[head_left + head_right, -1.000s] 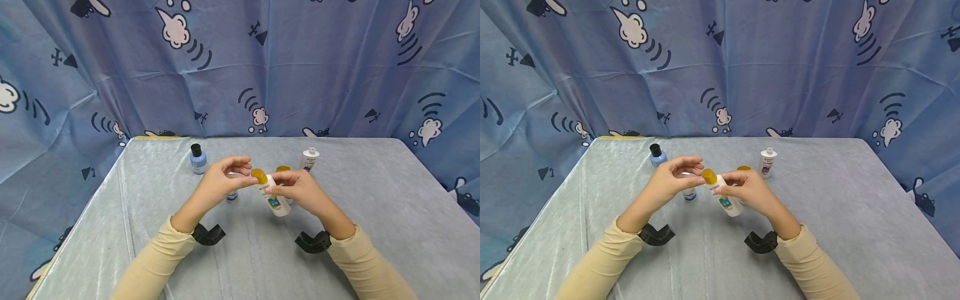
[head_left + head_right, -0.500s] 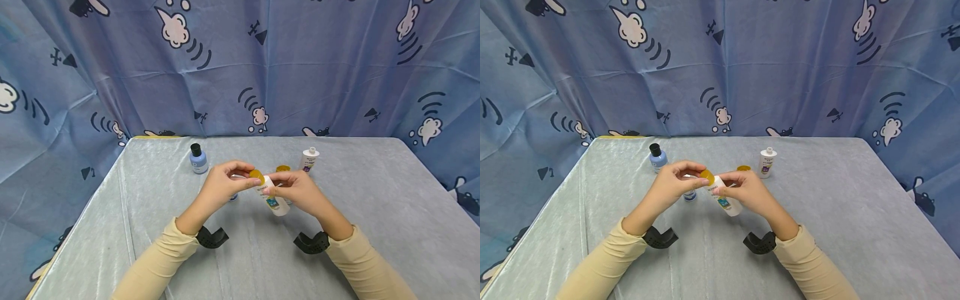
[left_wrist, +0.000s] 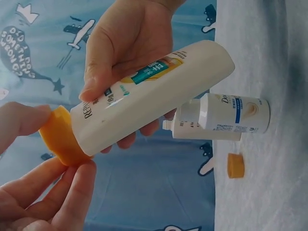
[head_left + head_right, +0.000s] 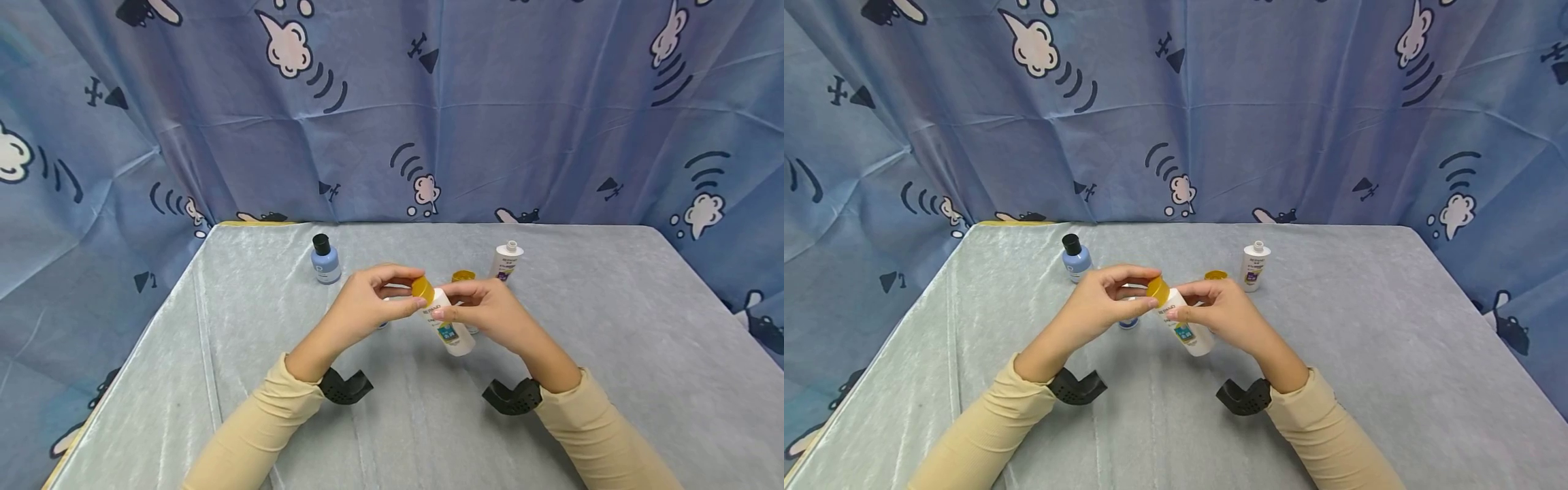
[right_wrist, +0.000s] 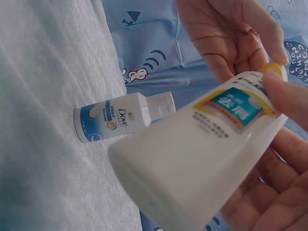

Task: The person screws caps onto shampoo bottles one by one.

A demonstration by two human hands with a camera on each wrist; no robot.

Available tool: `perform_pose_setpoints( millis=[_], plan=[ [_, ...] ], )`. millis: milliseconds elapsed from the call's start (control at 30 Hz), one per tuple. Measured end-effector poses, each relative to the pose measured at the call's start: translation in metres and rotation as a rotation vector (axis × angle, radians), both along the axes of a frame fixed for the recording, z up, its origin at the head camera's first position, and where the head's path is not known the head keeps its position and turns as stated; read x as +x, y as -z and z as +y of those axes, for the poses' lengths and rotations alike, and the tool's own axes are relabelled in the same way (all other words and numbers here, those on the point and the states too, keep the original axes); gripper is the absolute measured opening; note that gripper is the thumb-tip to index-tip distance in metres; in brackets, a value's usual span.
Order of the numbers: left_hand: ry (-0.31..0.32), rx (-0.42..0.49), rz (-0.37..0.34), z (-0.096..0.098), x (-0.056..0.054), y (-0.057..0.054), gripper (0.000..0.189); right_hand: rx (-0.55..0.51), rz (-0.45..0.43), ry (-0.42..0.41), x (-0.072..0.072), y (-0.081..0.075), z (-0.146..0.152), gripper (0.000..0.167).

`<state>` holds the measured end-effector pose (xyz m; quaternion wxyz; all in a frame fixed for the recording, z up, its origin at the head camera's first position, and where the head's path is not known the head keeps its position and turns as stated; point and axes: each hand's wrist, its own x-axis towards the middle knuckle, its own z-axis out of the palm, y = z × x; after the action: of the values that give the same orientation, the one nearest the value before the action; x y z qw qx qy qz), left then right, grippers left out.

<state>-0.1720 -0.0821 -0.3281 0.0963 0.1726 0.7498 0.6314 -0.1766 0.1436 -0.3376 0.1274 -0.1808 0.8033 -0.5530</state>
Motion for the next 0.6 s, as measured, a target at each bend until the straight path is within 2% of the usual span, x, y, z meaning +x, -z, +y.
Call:
perform_pose_setpoints(
  millis=[167, 267, 400, 600],
  plan=[
    [0.028, -0.004, 0.014, -0.0005, -0.0010, 0.0001, 0.040, 0.008, -0.020, 0.001, 0.0002, -0.0018, 0.0010, 0.037],
    [0.027, 0.005, 0.028, -0.0005, -0.0017, 0.0002, 0.049, 0.004, -0.020, 0.003, -0.0001, -0.0019, 0.0013, 0.037],
    [-0.022, 0.027, 0.020, 0.0006, -0.0020, 0.0001, 0.057, -0.004, -0.008, 0.010, -0.0007, -0.0019, 0.0013, 0.037],
    [-0.080, 0.046, 0.003, 0.0049, -0.0009, 0.0011, 0.042, 0.000, 0.005, 0.017, -0.0009, -0.0014, 0.0019, 0.036]
  ],
)
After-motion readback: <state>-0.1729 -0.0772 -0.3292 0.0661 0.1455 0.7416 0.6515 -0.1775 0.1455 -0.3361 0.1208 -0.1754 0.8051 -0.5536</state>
